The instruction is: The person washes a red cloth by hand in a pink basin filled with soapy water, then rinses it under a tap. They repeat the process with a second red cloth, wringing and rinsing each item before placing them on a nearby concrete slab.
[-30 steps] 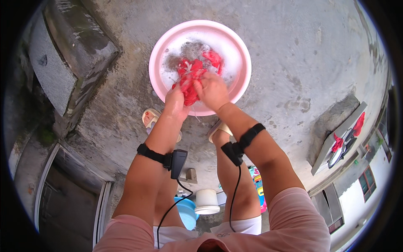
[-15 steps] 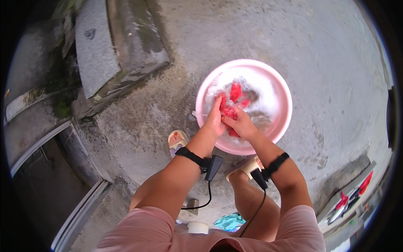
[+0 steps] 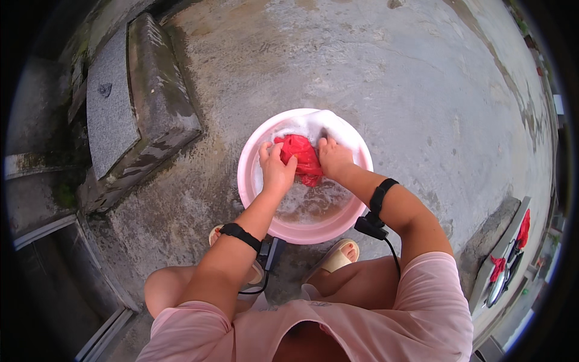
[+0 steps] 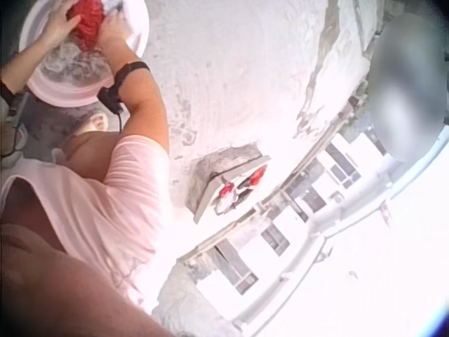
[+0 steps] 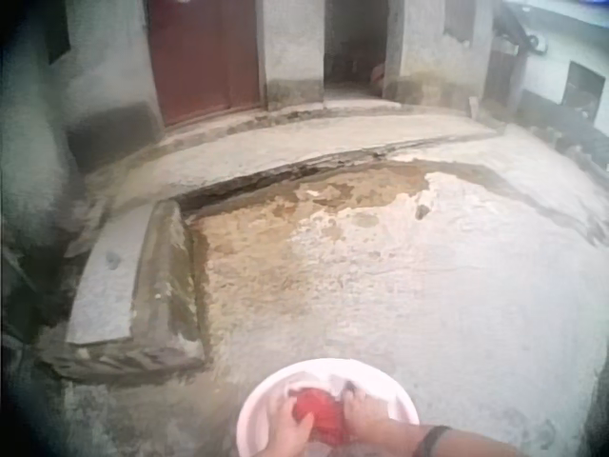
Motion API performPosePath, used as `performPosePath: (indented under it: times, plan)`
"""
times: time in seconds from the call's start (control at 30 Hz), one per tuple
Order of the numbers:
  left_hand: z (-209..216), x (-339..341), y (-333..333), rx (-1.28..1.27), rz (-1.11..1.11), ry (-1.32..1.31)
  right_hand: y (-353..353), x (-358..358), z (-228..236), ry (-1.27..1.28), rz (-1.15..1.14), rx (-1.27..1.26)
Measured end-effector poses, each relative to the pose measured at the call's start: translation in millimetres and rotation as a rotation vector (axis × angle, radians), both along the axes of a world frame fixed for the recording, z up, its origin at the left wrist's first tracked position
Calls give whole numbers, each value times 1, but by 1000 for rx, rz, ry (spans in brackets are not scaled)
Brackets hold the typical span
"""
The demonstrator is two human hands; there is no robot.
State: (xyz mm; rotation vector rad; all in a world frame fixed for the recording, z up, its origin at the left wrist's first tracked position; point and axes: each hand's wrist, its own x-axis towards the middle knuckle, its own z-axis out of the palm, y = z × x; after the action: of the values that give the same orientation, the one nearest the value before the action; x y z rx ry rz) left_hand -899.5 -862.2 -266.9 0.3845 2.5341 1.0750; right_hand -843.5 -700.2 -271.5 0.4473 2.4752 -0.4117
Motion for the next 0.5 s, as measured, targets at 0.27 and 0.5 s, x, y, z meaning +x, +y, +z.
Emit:
performPosePath:
  times: [0.27,0.5]
  plan:
    - [-25,30,-34,-213,-95,-469,-4,22,-3,-240,325,23]
    - [-3,19,-7,762,468,-1415,-47,27,-26,419,-409,-578]
